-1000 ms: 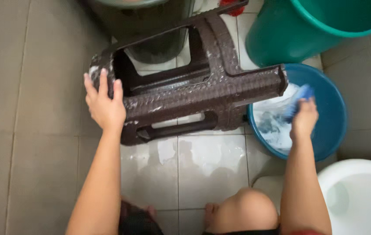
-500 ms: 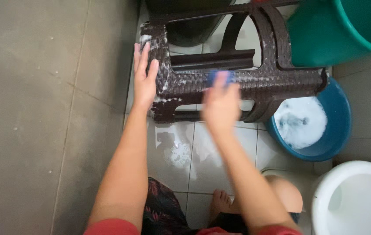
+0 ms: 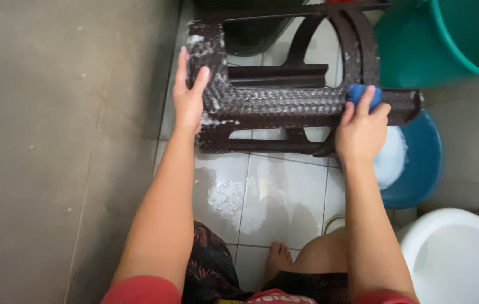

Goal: The person cleans a plastic stool by scrubbing the top and legs with a brush and soapy water.

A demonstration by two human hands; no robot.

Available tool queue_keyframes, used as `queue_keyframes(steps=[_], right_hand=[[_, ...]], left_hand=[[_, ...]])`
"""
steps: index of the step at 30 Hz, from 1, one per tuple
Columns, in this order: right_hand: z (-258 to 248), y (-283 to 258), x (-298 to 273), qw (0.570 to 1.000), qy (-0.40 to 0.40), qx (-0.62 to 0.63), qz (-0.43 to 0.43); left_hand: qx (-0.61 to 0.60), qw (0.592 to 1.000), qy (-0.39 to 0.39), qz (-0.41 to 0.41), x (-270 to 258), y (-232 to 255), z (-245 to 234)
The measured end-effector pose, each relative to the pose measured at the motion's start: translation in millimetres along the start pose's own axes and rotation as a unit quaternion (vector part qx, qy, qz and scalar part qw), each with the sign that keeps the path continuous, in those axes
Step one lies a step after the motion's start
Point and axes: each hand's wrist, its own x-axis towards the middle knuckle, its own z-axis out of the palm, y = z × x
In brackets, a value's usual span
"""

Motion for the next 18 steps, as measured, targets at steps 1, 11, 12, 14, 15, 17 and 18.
queue_keyframes(steps=[1,11,12,14,15,17,18], right_hand=[[0.9,-8.5,1.9,1.000,0.021,-0.014,0.003],[-25.0,-230.4,-8.1,0.970,-0.045,0.217,-0.103],[-22.7,-227.7,-9.8,0.966,-0.027,0.227,-0.121],[-16.5,-170.3,-11.7,0.972,-0.054,0.208,-0.095],[-13.5,-137.0,-10.8,0.982,-0.059,0.164,-0.074],[-10.3,-66.2,-5.2,0.994,-0.032,0.089,-0.048],[-9.6,-37.0,-1.3,0.997,0.001,0.058,-0.043]], left_hand=[[-0.081,0.995,-0.002,-0.052,0.4,1.7,2.0],[-0.116,0.983,-0.006,-0.141,6.3,7.9,-1.8],[-0.090,0.988,-0.001,-0.128,6.2,6.3,-3.2],[-0.071,0.990,-0.001,-0.120,2.9,1.9,-1.9],[-0.084,0.992,-0.006,-0.096,2.9,1.7,-1.9],[-0.101,0.992,-0.013,-0.076,1.7,2.1,0.2],[-0.105,0.991,-0.012,-0.079,0.7,3.2,0.1]])
